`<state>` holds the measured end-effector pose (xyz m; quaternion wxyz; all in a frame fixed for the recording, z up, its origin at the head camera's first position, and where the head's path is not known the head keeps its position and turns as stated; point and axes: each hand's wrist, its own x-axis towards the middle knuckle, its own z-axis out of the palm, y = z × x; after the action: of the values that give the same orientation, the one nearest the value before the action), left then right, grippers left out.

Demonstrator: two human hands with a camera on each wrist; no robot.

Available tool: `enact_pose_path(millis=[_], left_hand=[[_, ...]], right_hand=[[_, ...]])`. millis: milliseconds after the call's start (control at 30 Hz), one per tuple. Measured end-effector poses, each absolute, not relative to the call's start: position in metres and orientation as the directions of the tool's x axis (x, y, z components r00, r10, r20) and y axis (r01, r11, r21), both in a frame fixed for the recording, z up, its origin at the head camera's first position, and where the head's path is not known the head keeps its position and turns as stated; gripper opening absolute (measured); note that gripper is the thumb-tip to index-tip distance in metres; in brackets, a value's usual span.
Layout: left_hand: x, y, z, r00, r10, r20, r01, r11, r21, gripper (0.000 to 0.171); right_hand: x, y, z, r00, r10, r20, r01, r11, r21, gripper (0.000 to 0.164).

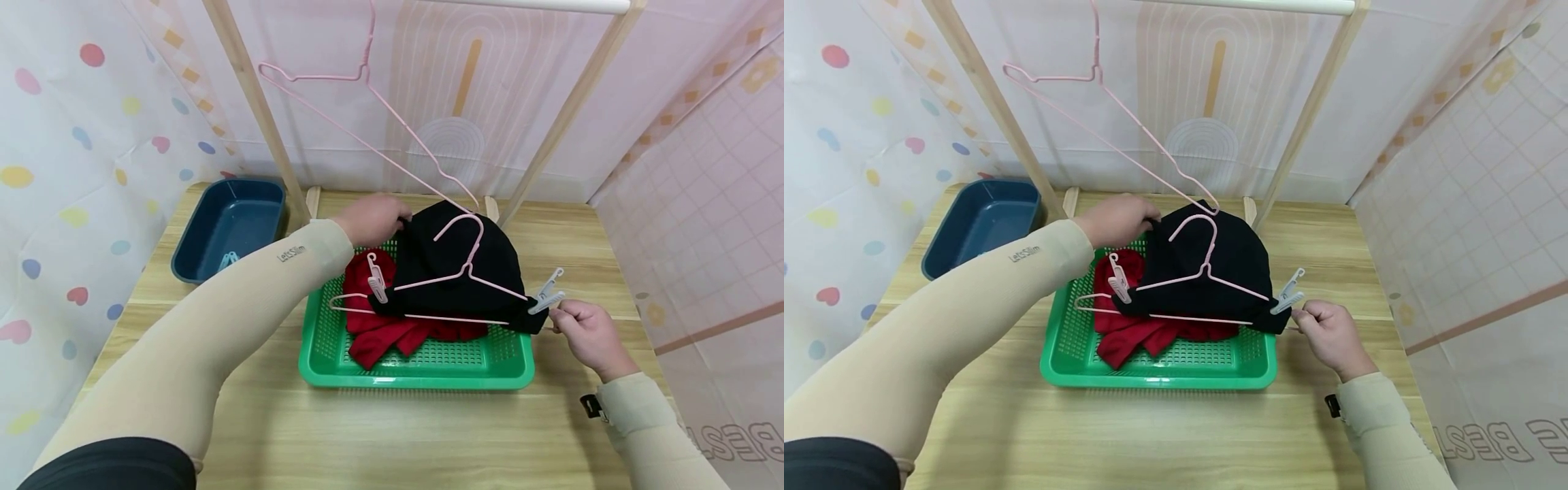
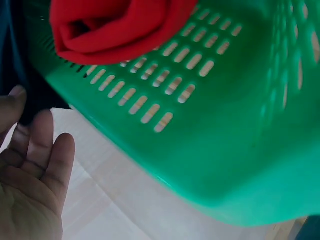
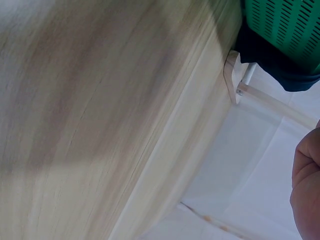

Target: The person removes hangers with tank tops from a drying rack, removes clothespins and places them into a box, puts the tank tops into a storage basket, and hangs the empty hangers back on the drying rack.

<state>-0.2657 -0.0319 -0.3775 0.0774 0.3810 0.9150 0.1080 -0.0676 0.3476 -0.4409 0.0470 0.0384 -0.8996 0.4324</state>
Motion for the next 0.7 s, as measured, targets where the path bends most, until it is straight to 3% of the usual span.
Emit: enact_pose_path(millis=[200, 367, 700], left_hand=[[-0.263, -0.036, -0.368, -0.741, 0.671, 0.002, 0.63, 0.694, 0.349, 0.019], [-0.258, -0.045, -0.356, -0.77, 0.637, -0.019, 0.559, 0.689, 0.461, 0.013], [-0.239, -0.067, -0.331, -0.745, 0.663, -0.072, 0.476, 0.605, 0.638, 0.011]], right_hand=[[-0.069, 0.347, -0.439, -0.993, -0.017, 0.113, -0.099, 0.624, -0.775, 0.04], [-0.071, 0.345, -0.436, -0.993, -0.013, 0.119, -0.101, 0.626, -0.773, 0.039], [-0.072, 0.34, -0.431, -0.985, -0.045, 0.169, -0.161, 0.604, -0.781, 0.039]])
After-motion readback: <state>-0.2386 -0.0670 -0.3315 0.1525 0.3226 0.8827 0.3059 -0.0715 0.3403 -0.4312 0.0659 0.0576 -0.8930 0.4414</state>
